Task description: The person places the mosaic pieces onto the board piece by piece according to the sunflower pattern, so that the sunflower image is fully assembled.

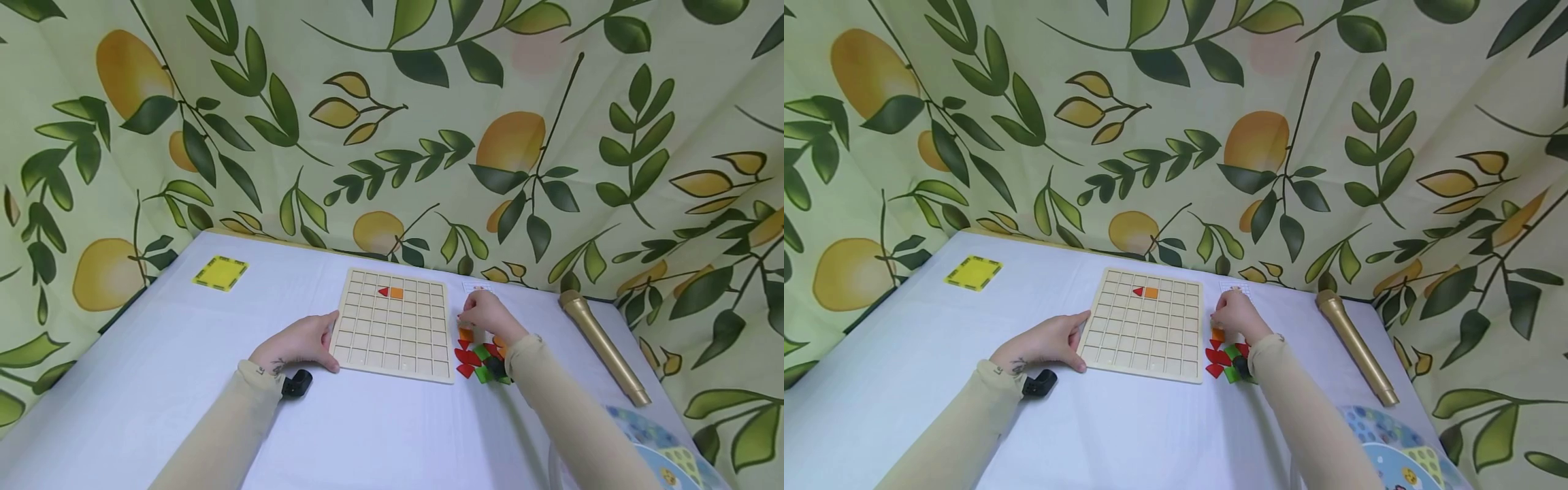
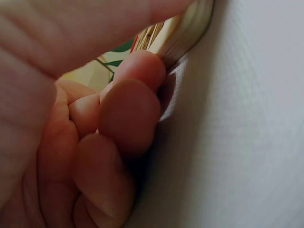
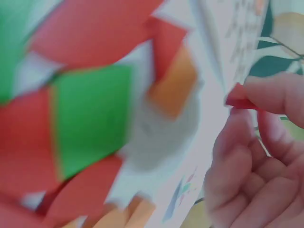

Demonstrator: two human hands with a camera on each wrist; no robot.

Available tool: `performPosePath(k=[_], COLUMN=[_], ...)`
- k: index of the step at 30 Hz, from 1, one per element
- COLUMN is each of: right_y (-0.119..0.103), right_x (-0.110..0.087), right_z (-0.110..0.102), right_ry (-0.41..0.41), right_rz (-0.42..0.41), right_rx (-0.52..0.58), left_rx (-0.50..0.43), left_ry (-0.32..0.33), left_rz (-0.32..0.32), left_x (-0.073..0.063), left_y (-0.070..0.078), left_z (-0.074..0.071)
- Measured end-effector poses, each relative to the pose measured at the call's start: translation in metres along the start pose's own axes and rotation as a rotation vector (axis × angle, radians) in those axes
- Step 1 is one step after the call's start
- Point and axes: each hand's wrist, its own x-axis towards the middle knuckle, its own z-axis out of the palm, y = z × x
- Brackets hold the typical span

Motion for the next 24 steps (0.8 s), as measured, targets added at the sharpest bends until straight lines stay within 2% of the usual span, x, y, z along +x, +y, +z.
performPosePath(k=[6, 12, 16, 21, 24], right_y=[-0.027, -0.059, -0.07, -0.073, -0.073], right_x=[0.01, 0.023, 0.028, 0.033, 0.036], right_z=[0.004, 0.02, 0.03, 0.04, 0.047], right_ry=[0.042, 0.019, 0.026, 0.081, 0.075], right_rz=[-0.034, 0.054, 0.104, 0.141, 0.15], right_rx=[0.37, 0.677, 0.771, 0.767, 0.752], left_rx=[-0.004, -0.015, -0.009, 0.001, -0.004], left_ry=[0.002, -0.003, -0.003, -0.005, -0.011], left_rz=[-0.01, -0.019, -0.014, -0.007, -0.006], left_x=[0.001, 0.0, 0.0, 0.001, 0.001], left_y=[-0.002, -0.003, -0.002, -0.001, 0.0], left_z=[-0.001, 0.0, 0.0, 0.0, 0.0])
